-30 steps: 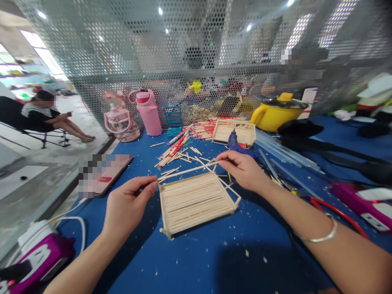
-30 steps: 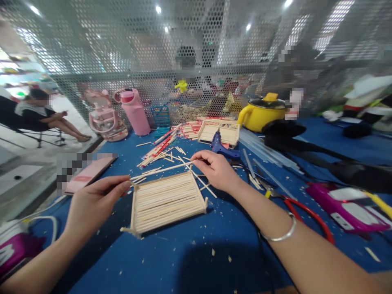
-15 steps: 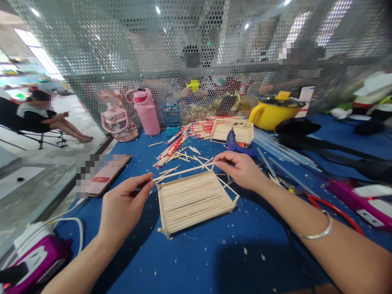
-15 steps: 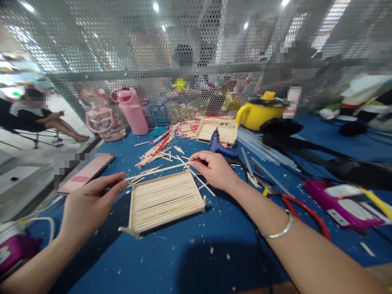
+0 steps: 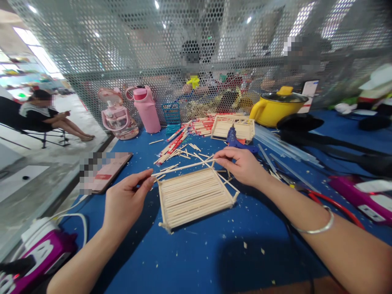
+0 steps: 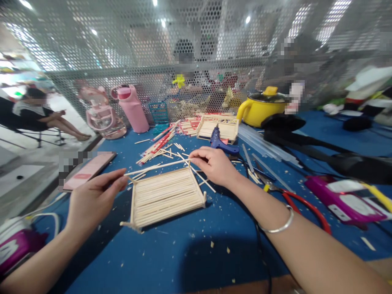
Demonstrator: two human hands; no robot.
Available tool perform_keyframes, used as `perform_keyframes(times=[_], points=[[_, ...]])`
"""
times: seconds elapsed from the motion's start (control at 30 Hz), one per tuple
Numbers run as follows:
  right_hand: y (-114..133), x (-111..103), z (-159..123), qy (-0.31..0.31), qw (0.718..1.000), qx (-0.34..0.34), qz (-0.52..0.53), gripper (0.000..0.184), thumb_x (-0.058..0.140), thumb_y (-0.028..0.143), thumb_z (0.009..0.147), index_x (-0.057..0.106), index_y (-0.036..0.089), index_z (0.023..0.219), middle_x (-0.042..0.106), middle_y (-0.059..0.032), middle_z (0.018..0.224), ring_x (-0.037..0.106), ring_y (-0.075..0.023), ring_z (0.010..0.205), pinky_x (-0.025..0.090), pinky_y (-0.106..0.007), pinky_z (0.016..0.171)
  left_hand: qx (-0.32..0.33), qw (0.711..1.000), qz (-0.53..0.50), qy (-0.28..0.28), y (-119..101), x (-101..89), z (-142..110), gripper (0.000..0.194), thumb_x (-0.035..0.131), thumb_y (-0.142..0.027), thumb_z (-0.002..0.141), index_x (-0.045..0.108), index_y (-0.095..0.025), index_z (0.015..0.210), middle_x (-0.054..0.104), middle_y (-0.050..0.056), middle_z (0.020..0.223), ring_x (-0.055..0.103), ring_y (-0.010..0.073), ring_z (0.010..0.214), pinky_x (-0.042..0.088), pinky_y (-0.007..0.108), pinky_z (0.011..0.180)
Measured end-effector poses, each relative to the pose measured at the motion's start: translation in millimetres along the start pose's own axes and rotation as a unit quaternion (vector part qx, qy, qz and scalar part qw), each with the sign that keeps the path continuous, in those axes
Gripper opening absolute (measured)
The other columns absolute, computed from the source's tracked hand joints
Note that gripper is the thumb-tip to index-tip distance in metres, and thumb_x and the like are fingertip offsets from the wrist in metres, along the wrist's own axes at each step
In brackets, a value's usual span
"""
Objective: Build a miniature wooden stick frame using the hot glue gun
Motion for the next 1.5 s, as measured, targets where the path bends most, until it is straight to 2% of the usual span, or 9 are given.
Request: perform_keyframes(times=[0.07,0.27,0.37,0.47,0.7,1.2,1.5], points=[[-0.1,0.1,0.4,-0.002,1.0,-0.005,-0.002,0.016,0.055,0.026,0.088,0.069,0.02,0.086,0.071,-0.0027,0.086,0.063,-0.0144,0.079,0.047,-0.028,0.075,0.025,1.0,0.011,-0.009,0.5,-0.1,-0.5,0.03,0.062,-0.045,0.082,0.072,-0.025,0.102,0.075,0.0,0.086,0.068,0.0157,0.068,0.05,0.025,0.063],[-0.4,0.8,1.2,-0.003,1.0,-0.012,-0.008,0.016,0.055,0.024,0.088,0.069,0.019,0.087,0.071,-0.0026,0.087,0.063,-0.0139,0.08,0.047,-0.027,0.075,0.17,0.981,0.083,-0.042,-3.9,-0.9,-1.4,0.024,0.058,-0.035,0.086,0.074,-0.019,0.094,0.076,0.004,0.091,0.07,0.0184,0.081,0.053,0.026,0.073],[-0.7,1.7,0.8,-0.004,1.0,-0.012,-0.007,0.016,0.055,0.025,0.088,0.069,0.019,0.087,0.071,-0.0026,0.087,0.063,-0.0136,0.08,0.047,-0.026,0.076,0.193,0.975,0.096,-0.047,-6.1,-0.6,-0.2,0.024,0.056,-0.033,0.087,0.074,-0.017,0.092,0.075,0.006,0.092,0.07,0.0187,0.082,0.053,0.026,0.073],[-0.9,2.7,0.3,-0.004,1.0,-0.007,-0.005,0.015,0.056,0.026,0.087,0.07,0.019,0.086,0.07,-0.002,0.086,0.063,-0.0134,0.079,0.046,-0.026,0.075,0.189,0.977,0.083,-0.049,-6.2,-0.5,2.3,0.024,0.055,-0.032,0.087,0.074,-0.016,0.091,0.075,0.006,0.093,0.069,0.0189,0.084,0.053,0.027,0.077],[-0.5,4.3,1.7,-0.018,0.999,-0.031,-0.031,0.019,0.055,0.031,0.087,0.07,0.018,0.085,0.071,-0.0044,0.085,0.063,-0.0168,0.079,0.047,-0.03,0.075,0.124,0.992,0.019,-0.014,-3.6,0.1,7.8,0.024,0.058,-0.033,0.083,0.075,-0.019,0.092,0.076,0.004,0.09,0.069,0.0184,0.079,0.053,0.027,0.077],[-0.8,4.8,0.7,-0.04,0.998,-0.032,-0.044,0.021,0.055,0.033,0.084,0.07,0.018,0.085,0.07,-0.0056,0.086,0.063,-0.0183,0.08,0.046,-0.032,0.077,0.131,0.991,-0.032,0.004,-7.7,1.2,10.4,0.024,0.057,-0.027,0.081,0.075,-0.018,0.093,0.075,0.008,0.092,0.068,0.0203,0.081,0.05,0.032,0.079],[-1.7,3.6,0.0,-0.04,0.998,-0.022,-0.033,0.022,0.056,0.033,0.084,0.07,0.017,0.085,0.072,-0.007,0.088,0.064,-0.0194,0.083,0.047,-0.032,0.079,0.117,0.99,-0.084,0.014,-6.9,2.6,10.5,0.022,0.06,-0.031,0.079,0.076,-0.019,0.089,0.075,0.008,0.093,0.067,0.0224,0.085,0.05,0.034,0.082]])
Point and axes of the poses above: each hand's wrist, its own z-axis towards the middle knuckle, its own x-axis out of the palm, y = z × x, the point moved 2 cm from there along z, towards the middle knuckle
